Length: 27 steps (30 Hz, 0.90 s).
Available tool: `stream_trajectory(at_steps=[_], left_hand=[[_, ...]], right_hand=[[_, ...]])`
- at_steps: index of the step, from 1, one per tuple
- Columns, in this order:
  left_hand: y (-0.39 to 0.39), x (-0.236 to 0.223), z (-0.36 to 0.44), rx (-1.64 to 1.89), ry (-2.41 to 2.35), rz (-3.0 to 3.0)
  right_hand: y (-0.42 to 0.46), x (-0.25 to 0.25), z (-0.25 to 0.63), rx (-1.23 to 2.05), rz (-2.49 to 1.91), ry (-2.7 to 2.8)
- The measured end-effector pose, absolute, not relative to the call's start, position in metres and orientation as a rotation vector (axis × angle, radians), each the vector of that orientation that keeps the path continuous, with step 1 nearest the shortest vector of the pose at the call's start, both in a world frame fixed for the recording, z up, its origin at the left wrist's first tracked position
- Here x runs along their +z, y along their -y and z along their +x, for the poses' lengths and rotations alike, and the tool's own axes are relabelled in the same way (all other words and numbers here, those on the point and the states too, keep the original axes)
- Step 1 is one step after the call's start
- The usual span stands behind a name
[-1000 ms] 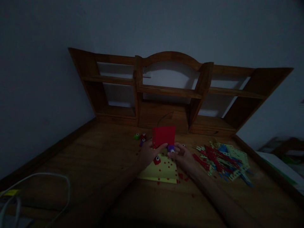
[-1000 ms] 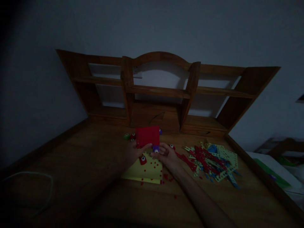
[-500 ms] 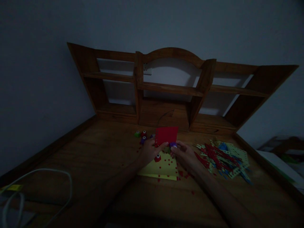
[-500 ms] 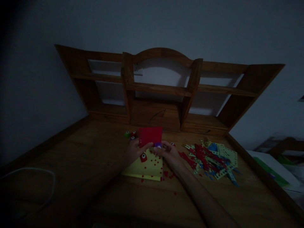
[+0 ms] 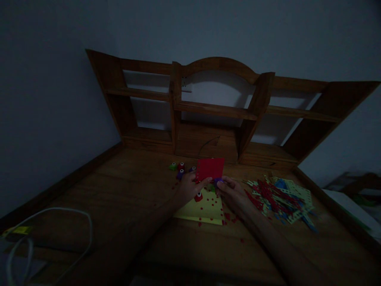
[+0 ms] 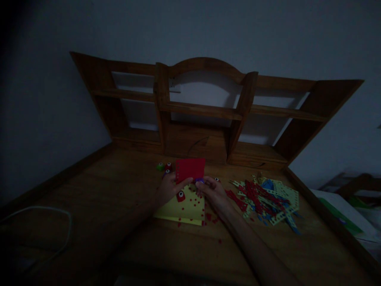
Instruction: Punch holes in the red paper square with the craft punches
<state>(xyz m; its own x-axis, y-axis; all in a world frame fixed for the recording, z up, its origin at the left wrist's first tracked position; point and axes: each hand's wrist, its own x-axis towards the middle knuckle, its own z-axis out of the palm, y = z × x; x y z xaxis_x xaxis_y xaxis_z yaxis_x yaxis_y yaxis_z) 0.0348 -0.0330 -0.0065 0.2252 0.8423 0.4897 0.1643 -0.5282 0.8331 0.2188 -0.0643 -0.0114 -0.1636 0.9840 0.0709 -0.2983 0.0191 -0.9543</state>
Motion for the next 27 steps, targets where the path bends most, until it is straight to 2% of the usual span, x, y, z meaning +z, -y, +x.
stream_trajectory(at_steps=[13,27], left_hand=[[0.045,0.001,0.038,1.157,-0.813,1.784],[0.047,0.006,0.038,1.188,-0.867,1.752]], right_hand=[[0.065,-0.013,0.218,1.451,-0.899,0.990],[0.066,-0.012,0.216,1.412,-0.935,1.100]])
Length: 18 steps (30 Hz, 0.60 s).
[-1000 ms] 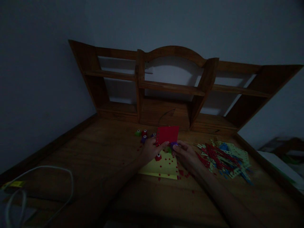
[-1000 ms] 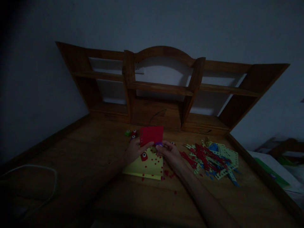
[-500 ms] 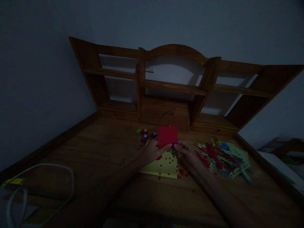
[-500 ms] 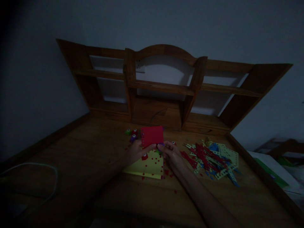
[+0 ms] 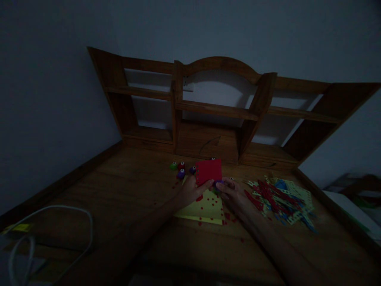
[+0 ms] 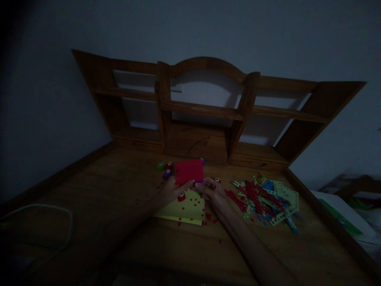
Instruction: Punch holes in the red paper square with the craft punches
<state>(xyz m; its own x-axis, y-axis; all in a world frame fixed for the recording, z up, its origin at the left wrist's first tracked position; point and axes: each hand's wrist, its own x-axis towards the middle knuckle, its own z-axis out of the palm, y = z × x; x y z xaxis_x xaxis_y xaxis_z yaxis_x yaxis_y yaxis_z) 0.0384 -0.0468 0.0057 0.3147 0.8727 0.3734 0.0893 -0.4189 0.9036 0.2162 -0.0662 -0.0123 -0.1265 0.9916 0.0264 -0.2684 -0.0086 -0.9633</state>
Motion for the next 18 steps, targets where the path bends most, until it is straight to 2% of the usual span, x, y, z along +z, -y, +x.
stream_trajectory(at_steps=[18], left_hand=[[0.025,-0.006,0.030,1.440,-1.241,1.643]], right_hand=[[0.070,-0.007,0.211,1.374,-1.014,1.250]])
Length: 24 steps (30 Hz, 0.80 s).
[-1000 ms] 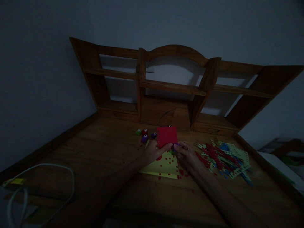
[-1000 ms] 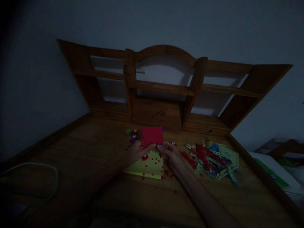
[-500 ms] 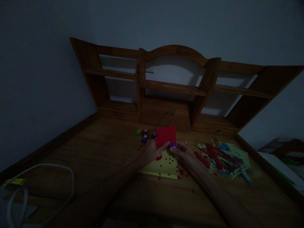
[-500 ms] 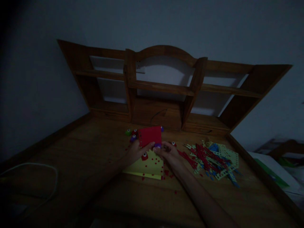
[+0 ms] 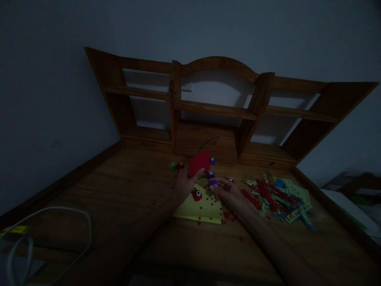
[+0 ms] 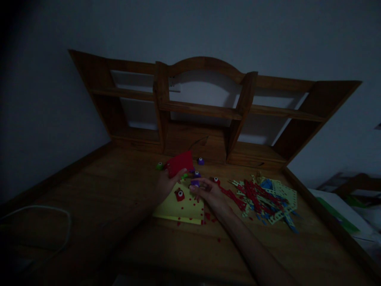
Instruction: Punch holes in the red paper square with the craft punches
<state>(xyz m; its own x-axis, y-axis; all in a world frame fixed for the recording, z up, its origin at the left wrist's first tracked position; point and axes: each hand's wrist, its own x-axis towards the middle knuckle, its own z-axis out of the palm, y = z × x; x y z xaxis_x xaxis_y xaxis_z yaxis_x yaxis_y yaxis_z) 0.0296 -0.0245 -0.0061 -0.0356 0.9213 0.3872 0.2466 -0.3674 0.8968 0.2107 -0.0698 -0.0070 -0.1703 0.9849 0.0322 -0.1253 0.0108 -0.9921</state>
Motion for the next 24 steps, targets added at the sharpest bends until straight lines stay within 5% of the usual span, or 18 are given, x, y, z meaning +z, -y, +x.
stream_trajectory(at_steps=[10,24], left_hand=[[0.0177,-0.0115,0.0280,1.418,-1.219,1.599],[0.0196,-0.0124,0.0306,1.392,-1.119,1.491]], right_hand=[[0.0638,-0.0034,0.2163,1.731,-0.831,0.977],[0.0597,-0.0074,0.2201,1.763,-0.868,0.920]])
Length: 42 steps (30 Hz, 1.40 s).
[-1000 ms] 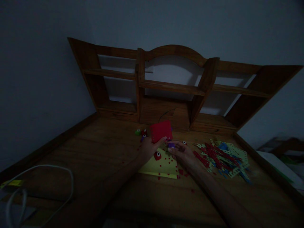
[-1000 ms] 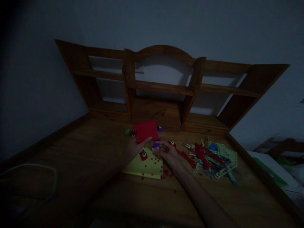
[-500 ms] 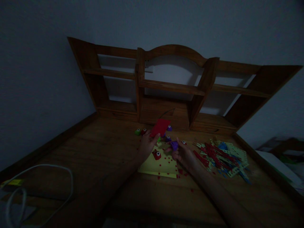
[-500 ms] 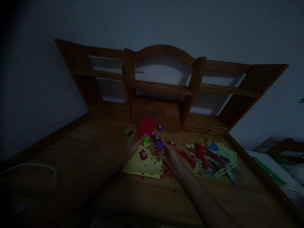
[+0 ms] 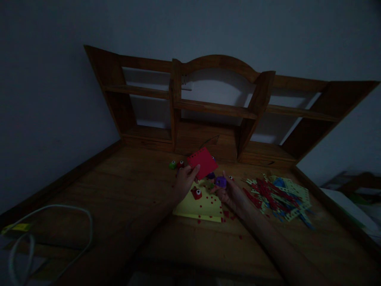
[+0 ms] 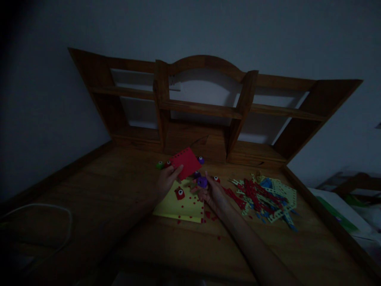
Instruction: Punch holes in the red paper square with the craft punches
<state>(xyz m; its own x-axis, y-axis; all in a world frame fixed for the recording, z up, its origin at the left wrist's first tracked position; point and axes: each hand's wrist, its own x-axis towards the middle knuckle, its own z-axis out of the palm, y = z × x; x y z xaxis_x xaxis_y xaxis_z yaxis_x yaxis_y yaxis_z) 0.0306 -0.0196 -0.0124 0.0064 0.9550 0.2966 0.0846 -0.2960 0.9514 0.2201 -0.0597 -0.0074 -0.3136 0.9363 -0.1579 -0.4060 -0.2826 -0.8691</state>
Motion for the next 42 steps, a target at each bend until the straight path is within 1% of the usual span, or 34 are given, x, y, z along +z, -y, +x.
stream_trajectory(at_steps=[13,19,27,34,42], left_hand=[[0.019,-0.011,0.029,1.254,-1.102,1.393],[0.018,-0.011,0.031,1.202,-0.861,1.205],[0.033,0.004,0.038,1.279,-0.775,1.229],[0.033,0.001,0.036,1.426,-0.990,1.455],[0.037,-0.004,0.037,1.431,-1.061,1.550]], right_hand=[[0.067,-0.002,0.215,1.617,-0.876,1.028],[0.066,-0.006,0.216,1.563,-0.893,0.995],[0.072,-0.001,0.211,1.464,-0.901,1.055],[0.071,-0.004,0.207,1.313,-0.930,1.125],[0.072,-0.001,0.207,1.266,-1.019,1.165]])
